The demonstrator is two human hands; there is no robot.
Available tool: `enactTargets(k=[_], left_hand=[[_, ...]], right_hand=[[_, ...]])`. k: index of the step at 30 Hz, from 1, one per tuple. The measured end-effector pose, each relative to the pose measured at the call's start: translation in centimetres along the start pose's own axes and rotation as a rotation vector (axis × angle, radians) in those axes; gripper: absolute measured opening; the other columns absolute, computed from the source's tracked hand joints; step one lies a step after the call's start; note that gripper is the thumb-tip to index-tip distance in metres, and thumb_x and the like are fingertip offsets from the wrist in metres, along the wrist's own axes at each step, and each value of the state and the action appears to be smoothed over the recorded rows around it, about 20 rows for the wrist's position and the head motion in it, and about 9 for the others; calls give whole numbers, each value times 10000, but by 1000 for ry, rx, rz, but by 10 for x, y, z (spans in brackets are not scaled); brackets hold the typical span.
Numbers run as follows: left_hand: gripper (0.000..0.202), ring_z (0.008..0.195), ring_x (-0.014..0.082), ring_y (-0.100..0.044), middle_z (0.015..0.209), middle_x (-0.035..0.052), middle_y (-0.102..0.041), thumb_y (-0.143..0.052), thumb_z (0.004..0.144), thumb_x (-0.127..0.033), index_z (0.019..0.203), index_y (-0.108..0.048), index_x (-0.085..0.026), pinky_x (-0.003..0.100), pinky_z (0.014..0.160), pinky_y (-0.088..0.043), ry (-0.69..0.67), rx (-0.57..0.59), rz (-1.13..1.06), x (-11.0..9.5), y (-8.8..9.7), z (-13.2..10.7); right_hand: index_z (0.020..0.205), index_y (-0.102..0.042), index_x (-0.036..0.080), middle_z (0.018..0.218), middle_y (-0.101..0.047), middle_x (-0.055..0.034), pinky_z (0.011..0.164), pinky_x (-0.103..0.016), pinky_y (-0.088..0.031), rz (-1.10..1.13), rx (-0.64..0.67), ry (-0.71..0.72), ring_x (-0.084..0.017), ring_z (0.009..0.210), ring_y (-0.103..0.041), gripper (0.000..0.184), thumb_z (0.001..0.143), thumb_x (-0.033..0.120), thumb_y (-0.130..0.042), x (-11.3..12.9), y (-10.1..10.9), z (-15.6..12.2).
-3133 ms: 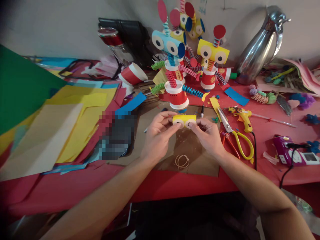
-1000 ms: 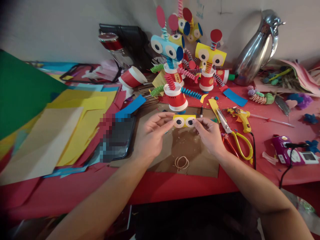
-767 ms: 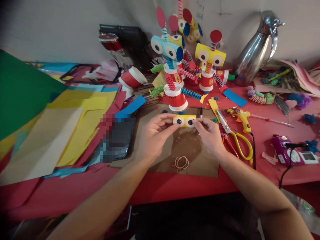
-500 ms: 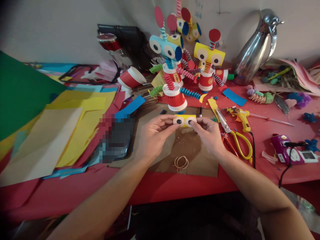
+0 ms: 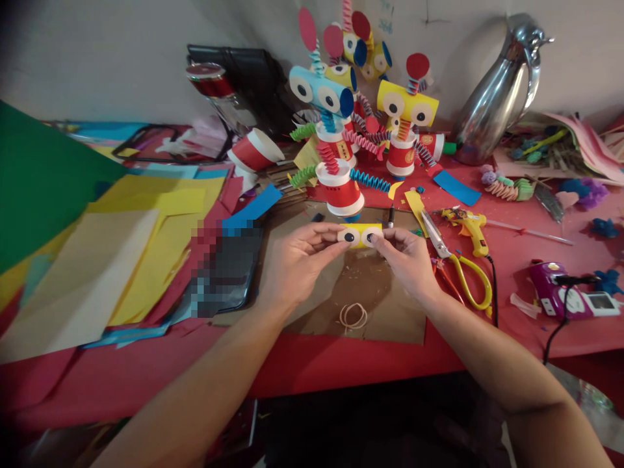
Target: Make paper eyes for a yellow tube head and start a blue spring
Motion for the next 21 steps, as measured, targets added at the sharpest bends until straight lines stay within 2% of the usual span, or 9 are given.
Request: enactTargets(k=[5, 15, 21], left_hand=[[167, 755, 170, -723, 798, 30, -780, -790, 727, -239, 891, -767, -219, 285, 706, -591, -12, 11, 43, -3, 1, 0], [171, 761, 170, -722, 800, 23, -774, -781, 726, -229, 896, -764, -223, 294, 728, -586, -21, 30, 55, -5, 1, 1], [291, 712, 159, -707, 748, 8, -757, -789, 704, -211, 984, -711, -218, 282, 694, -571, 3, 32, 13, -4, 0, 3]], right_hand=[[769, -741, 201, 696, -683, 4, 627, -278, -480, 26, -2, -9, -117, 643, -567, 237, 705, 424, -793, 0, -1, 0], [793, -734, 206, 711, -665, 2, 613, -280, -464, -25, 11, 6, -118, 654, -573, 219, 740, 418, -723, 1, -1, 0], [753, -720, 199, 649, -641, 19, 582, -276, -439, -6, -4, -16, -98, 586, -520, 188, 719, 383, -736, 1, -2, 0]])
Point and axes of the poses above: each hand's wrist, its own z-axis towards the middle knuckle, its own y-axis out of the back of the hand, x = y × z, the point moved 6 cm from there along z, towards the middle knuckle
